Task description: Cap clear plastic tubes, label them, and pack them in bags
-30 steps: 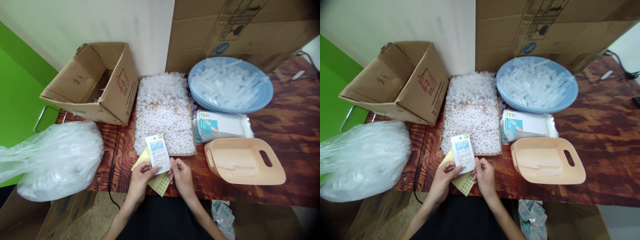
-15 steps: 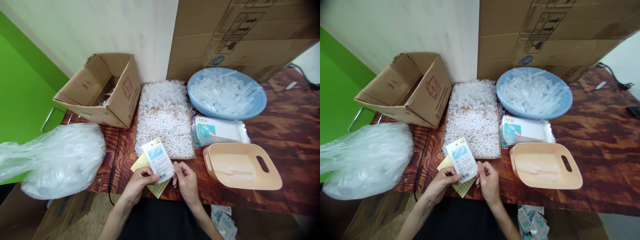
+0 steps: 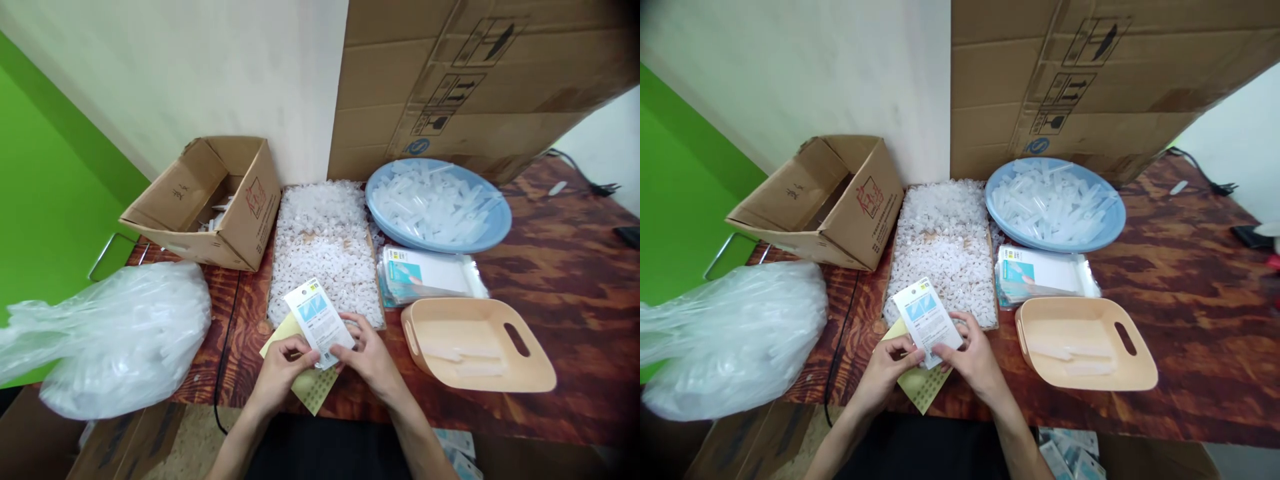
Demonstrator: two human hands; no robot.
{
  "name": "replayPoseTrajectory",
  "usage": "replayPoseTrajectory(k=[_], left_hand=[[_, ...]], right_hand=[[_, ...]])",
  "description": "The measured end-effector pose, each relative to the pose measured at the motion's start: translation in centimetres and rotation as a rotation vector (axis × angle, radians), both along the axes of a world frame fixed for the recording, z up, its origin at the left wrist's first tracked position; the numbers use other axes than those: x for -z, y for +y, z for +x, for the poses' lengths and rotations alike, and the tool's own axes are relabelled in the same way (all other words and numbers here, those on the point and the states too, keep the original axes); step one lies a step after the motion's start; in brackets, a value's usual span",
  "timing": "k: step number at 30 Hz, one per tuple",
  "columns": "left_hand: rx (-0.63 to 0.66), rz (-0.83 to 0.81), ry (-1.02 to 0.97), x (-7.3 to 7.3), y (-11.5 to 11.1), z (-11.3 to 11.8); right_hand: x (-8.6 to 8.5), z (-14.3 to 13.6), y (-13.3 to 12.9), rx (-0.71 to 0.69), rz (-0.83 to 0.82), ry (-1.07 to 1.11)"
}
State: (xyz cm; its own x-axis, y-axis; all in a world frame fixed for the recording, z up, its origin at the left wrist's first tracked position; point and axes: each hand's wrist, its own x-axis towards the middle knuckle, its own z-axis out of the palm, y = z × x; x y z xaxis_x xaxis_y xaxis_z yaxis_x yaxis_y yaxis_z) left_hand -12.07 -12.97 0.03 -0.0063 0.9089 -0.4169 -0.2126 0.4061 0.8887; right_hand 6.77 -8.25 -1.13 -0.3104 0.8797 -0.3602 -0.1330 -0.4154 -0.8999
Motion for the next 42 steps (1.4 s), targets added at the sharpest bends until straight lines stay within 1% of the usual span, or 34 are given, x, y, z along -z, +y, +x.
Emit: replayPoseTrajectory(k=[1,3,7,10,13,16,19,21,24,28,30,32,36,39,42], left_hand=[[0.010,0.008,0.009,-0.1,0.1,0.0],[0.023,0.014,0.022,-0.2,0.1,-0.2],[0.027,0.005,0.025,0.0,-0.2,-0.6],[0.017,-0.002,-0.021,0.2,-0.5,-0.9],[0.018,-0.013,-0.075,0.3,-0.6,-0.9],[0.043,-0.005,-0.086,0.0,-0.5,-0.9],[0.099,0.030,0.021,-0.6,0.1,-1.2],[0.113,0.035,0.099,-0.8,0.6,-1.3],[0.042,0.061,0.184,-0.8,1.1,-0.9],[-0.076,0.089,0.231,-0.4,1.3,1.0],[-0.127,0.115,0.285,-0.4,1.4,1.7],[-0.139,0.127,0.284,-0.6,1.6,1.8],[-0.059,0.038,0.086,-1.1,1.8,0.2],[-0.016,0.000,0.042,-1.3,1.6,-1.4],[0.009,-0.012,0.006,-1.4,1.2,-2.5]], right_hand=[[-0.3,-0.1,0.0,-0.042,0.009,-0.030],[-0.6,-0.3,0.0,-0.064,0.032,-0.050],[-1.0,0.0,0.1,-0.136,-0.020,0.149],[-1.4,0.7,0.1,-0.184,-0.083,0.268],[-1.7,1.4,0.1,-0.204,-0.146,0.332],[-1.8,1.9,0.1,-0.200,-0.180,0.352],[-1.6,2.0,0.2,-0.141,-0.128,0.302],[-1.4,1.9,0.4,-0.139,-0.058,0.245],[-0.9,1.2,0.6,-0.128,0.032,0.138],[-0.7,-0.1,0.3,-0.014,0.126,0.021],[-0.8,-0.7,-0.1,-0.002,0.161,-0.010],[-0.9,-1.0,-0.5,-0.003,0.171,-0.007],[-1.0,-0.8,-1.1,-0.036,0.146,0.058],[-0.9,-0.5,-1.2,-0.049,0.132,0.102],[-0.9,-0.5,-1.5,-0.062,0.068,0.198]])
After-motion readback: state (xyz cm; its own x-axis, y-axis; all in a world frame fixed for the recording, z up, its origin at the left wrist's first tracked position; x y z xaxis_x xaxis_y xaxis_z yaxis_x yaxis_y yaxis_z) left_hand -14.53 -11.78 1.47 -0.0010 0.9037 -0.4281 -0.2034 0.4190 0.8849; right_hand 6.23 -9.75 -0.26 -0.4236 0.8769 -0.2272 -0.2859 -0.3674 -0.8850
